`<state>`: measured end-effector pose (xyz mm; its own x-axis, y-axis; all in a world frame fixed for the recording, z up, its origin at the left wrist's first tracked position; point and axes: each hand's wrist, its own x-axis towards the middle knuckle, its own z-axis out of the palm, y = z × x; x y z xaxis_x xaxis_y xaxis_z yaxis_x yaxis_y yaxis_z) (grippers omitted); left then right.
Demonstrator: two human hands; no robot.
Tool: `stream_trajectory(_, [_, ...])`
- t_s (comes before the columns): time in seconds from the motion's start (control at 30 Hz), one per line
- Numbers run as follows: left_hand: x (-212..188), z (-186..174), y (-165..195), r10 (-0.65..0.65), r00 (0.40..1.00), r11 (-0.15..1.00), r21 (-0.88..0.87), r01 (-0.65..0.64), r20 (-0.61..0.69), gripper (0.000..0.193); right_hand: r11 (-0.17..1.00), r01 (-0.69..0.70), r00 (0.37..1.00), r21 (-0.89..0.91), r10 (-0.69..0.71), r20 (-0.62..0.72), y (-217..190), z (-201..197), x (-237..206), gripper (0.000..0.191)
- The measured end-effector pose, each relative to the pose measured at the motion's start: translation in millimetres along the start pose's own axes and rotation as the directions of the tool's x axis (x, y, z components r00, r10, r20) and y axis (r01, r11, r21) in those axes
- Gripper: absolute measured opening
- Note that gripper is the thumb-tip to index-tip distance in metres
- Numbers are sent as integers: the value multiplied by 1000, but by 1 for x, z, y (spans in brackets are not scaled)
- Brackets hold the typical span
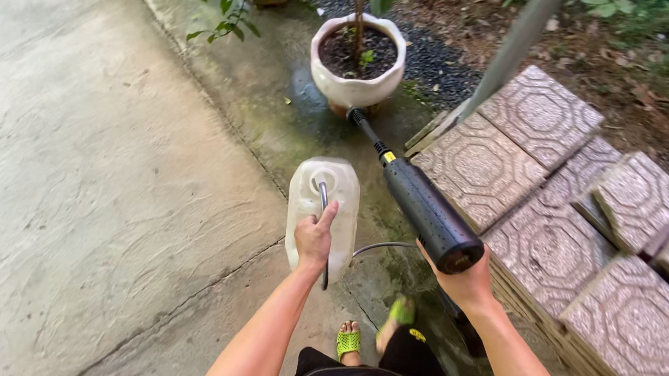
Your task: The person uses a handheld pressure sprayer to water several potted plants and the ground around them in an outdoor garden area. They move from one pot to the next, directing the spray at the soil and foliage.
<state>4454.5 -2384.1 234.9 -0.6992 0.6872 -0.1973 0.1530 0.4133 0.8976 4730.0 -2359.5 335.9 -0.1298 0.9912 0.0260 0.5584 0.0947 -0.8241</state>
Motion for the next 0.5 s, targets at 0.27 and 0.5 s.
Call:
stream_trajectory(0.27, [92,54,10,-103,991,995,-19,101,-89,71,990,76,996,116,-80,29,27,37,147,31])
stream_trajectory(0.5, [156,137,54,-216,973,976,-33,214,-81,68,987,-3,994,161,-15,109,47,12,269,31])
